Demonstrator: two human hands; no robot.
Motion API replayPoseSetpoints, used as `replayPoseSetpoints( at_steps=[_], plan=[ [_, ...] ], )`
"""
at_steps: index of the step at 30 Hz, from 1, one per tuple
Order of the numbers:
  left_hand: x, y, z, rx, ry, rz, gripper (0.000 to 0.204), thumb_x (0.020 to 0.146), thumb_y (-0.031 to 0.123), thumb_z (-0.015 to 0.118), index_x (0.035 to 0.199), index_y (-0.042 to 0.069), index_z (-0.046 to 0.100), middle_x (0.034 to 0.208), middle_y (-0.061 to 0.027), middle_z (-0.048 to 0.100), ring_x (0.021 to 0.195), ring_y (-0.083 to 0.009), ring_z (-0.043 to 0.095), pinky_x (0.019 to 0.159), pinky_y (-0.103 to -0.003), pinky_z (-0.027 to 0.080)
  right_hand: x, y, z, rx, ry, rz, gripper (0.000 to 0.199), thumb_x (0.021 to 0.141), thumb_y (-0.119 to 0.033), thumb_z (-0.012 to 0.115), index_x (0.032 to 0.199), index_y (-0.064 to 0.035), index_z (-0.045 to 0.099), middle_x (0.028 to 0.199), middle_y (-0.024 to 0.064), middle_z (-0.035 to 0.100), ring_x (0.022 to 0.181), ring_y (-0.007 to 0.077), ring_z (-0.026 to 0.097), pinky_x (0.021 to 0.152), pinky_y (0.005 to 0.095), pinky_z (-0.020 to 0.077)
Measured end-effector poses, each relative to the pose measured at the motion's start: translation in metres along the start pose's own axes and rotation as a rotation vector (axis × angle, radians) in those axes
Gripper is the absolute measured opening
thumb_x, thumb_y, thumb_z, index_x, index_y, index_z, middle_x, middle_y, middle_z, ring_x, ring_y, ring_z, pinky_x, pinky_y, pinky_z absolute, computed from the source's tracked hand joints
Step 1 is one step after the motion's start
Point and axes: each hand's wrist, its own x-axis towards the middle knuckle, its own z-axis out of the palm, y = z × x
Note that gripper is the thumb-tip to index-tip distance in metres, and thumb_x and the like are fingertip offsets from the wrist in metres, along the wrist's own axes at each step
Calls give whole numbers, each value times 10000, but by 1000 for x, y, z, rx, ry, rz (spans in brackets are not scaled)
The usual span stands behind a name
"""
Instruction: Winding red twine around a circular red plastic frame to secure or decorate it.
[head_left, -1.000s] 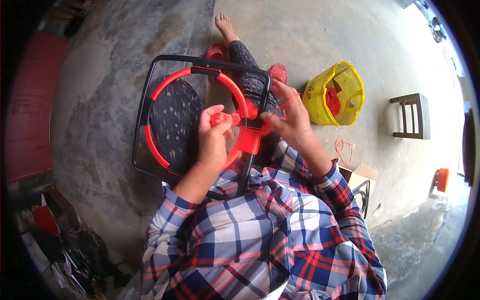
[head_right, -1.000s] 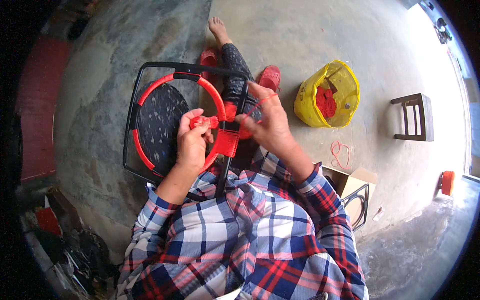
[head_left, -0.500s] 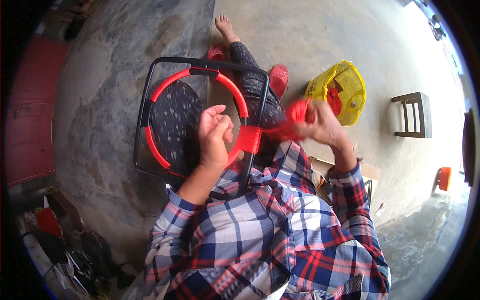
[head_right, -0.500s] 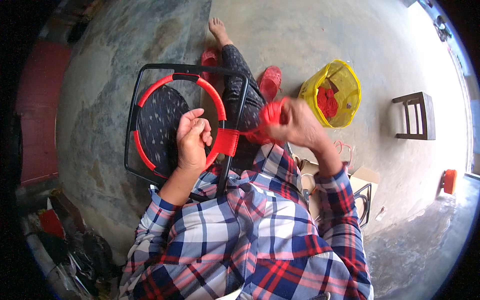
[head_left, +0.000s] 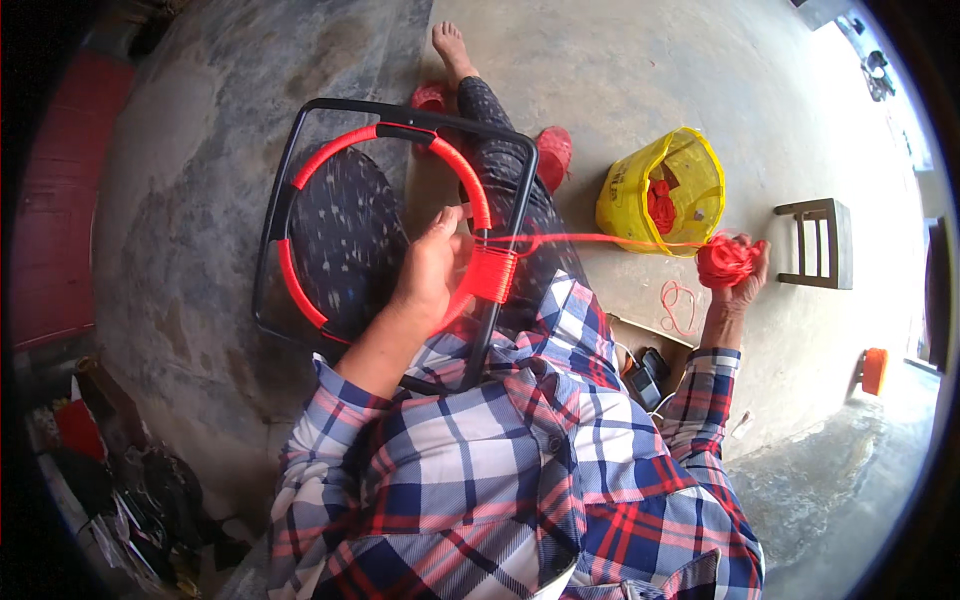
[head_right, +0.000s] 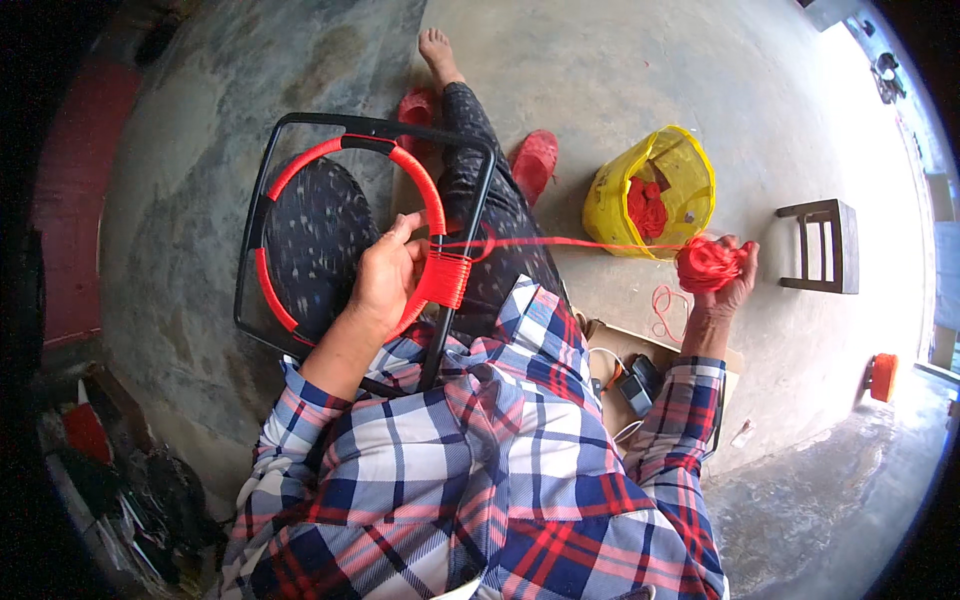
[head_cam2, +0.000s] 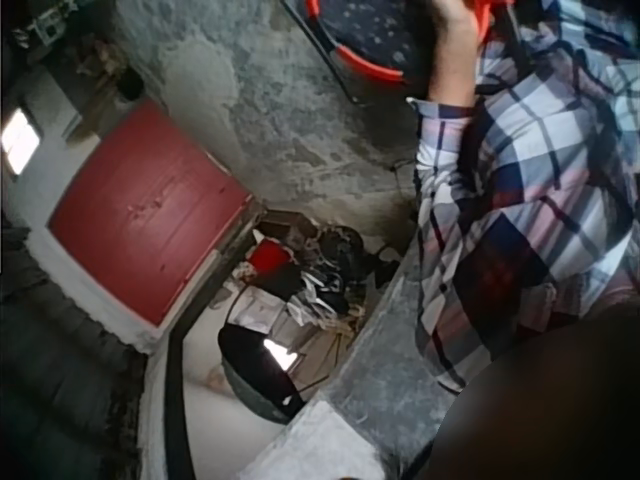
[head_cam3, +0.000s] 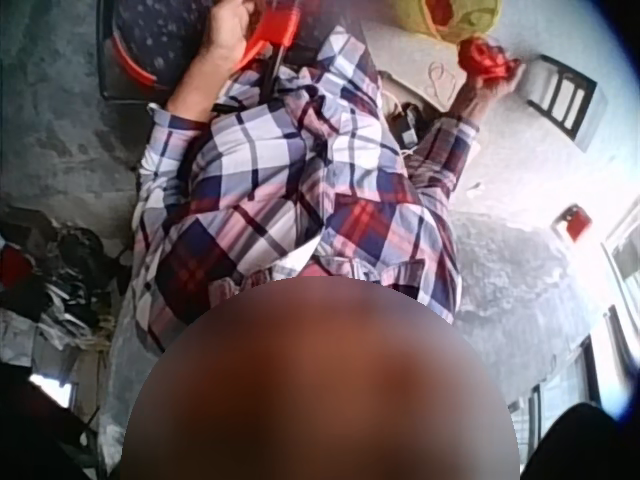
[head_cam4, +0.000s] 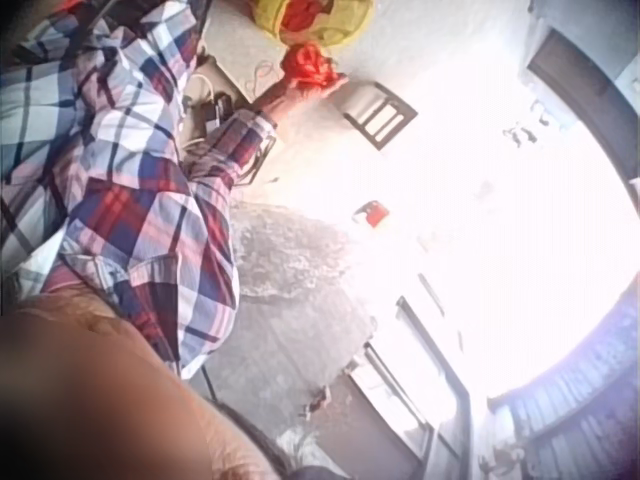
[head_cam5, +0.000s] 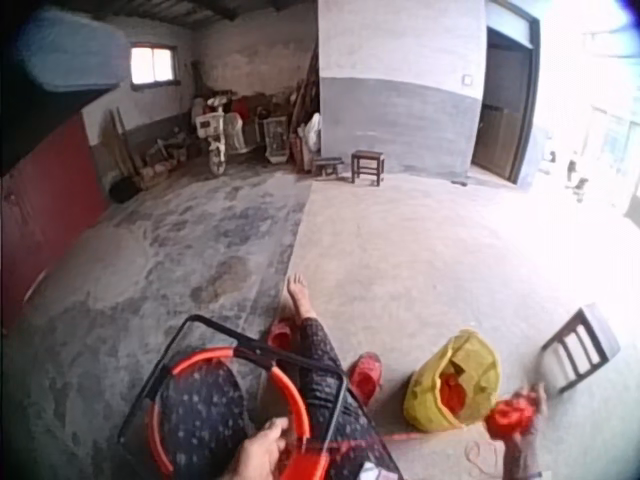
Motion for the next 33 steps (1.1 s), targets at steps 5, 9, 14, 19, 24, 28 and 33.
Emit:
replayPoseSetpoints(
  at_steps=[5, 9, 14, 19, 24, 28, 33],
  plan=[
    [-2, 7, 5, -53, -143, -39, 488, 881, 283, 434, 1263, -16, 486, 1119, -167, 611, 998, -251, 613, 903, -389, 487, -36, 71, 57, -588, -95, 443, 312, 817, -156, 626, 1084, 3, 618, 739, -17, 564, 643, 91, 541, 604, 231, 444],
    [-1, 7, 4, -108, -213, -76, 542, 759, 186, 447, 1251, -38, 491, 1200, -176, 584, 1049, -274, 602, 933, -394, 482, -79, 133, 133, -909, -606, 468, 356, 790, -92, 689, 1124, 5, 611, 893, -42, 606, 824, 80, 536, 747, 253, 444],
    [-1, 4, -5, -105, -200, -55, 528, 761, 163, 448, 1245, -45, 489, 1176, -194, 594, 1066, -299, 602, 935, -418, 485, -60, 120, 126, -936, -489, 736, 109, 813, -119, 701, 785, -79, 603, 713, -69, 552, 659, 59, 516, 616, 243, 426],
    [0, 6, 2, -112, -133, -136, 436, 810, 151, 442, 1206, -21, 509, 1089, -225, 626, 981, -357, 637, 881, -459, 513, -75, 84, 91, -798, -158, 632, 152, 809, -146, 718, 755, -93, 586, 659, -9, 571, 590, 97, 541, 563, 243, 422],
    [-1, 10, 4, -101, -169, -147, 344, 826, 144, 450, 1137, 18, 524, 1085, -263, 625, 918, -408, 651, 828, -481, 533, -103, 83, 82, -790, -45, 555, 112, 814, -95, 682, 797, -54, 580, 650, 45, 581, 562, 143, 549, 558, 271, 446],
    [-2, 12, 5, -194, -217, -171, 341, 811, 139, 460, 1126, 23, 522, 1096, -268, 620, 909, -409, 654, 823, -483, 535, -112, 78, 75, -790, -12, 651, 105, 785, -55, 688, 762, -54, 586, 662, 39, 591, 589, 141, 560, 569, 280, 449],
    [0, 14, 3, -82, -145, -132, 398, 739, 113, 468, 1122, 29, 530, 1092, -236, 628, 878, -416, 656, 799, -492, 542, -115, 73, 70, -754, -52, 656, 153, 787, -82, 738, 735, -84, 594, 673, -3, 601, 607, 105, 564, 583, 256, 452]
  ],
)
